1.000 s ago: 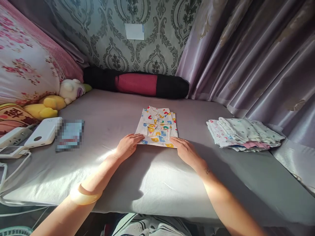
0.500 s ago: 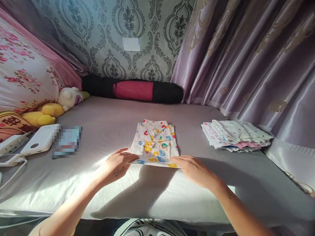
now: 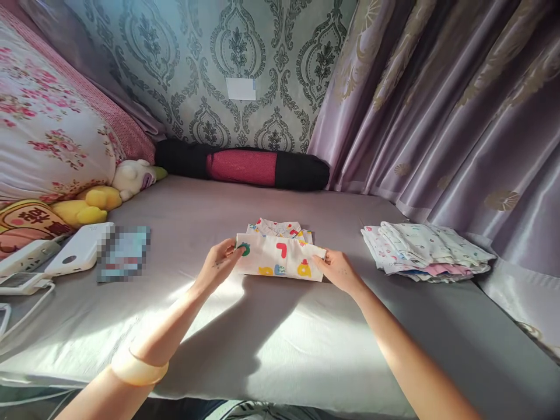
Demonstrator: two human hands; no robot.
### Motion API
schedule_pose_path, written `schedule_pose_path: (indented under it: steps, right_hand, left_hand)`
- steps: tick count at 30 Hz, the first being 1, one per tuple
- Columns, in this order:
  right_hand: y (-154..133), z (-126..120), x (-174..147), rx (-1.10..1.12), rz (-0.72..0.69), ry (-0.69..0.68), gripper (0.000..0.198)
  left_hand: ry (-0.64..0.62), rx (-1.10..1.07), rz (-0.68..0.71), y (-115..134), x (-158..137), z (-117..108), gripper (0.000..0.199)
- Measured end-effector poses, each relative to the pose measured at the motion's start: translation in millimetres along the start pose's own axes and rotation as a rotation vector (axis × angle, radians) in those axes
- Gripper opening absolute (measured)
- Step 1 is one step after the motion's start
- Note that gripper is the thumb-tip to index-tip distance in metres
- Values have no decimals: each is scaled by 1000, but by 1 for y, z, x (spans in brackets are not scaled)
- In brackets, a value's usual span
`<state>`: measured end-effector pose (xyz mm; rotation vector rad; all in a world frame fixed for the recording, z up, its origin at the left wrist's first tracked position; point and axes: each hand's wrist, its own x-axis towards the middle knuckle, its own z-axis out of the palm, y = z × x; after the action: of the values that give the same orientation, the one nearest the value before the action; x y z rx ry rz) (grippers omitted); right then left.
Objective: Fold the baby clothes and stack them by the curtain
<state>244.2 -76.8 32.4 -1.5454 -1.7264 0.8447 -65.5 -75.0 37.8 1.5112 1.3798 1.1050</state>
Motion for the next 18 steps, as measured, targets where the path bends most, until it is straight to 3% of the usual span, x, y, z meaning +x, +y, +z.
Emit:
schedule_pose_path:
  steps: [4, 9, 18]
  right_hand:
    - [7, 9, 29, -28, 58, 51, 29]
    - [7, 12, 63, -286, 122, 140, 25]
    - [1, 19, 95, -590, 251, 141, 28]
  left_hand:
    - [99, 98, -28, -17, 31, 13, 32]
    - [181, 315, -81, -27, 64, 25, 22]
    - [157, 639, -95, -17, 91, 36, 19]
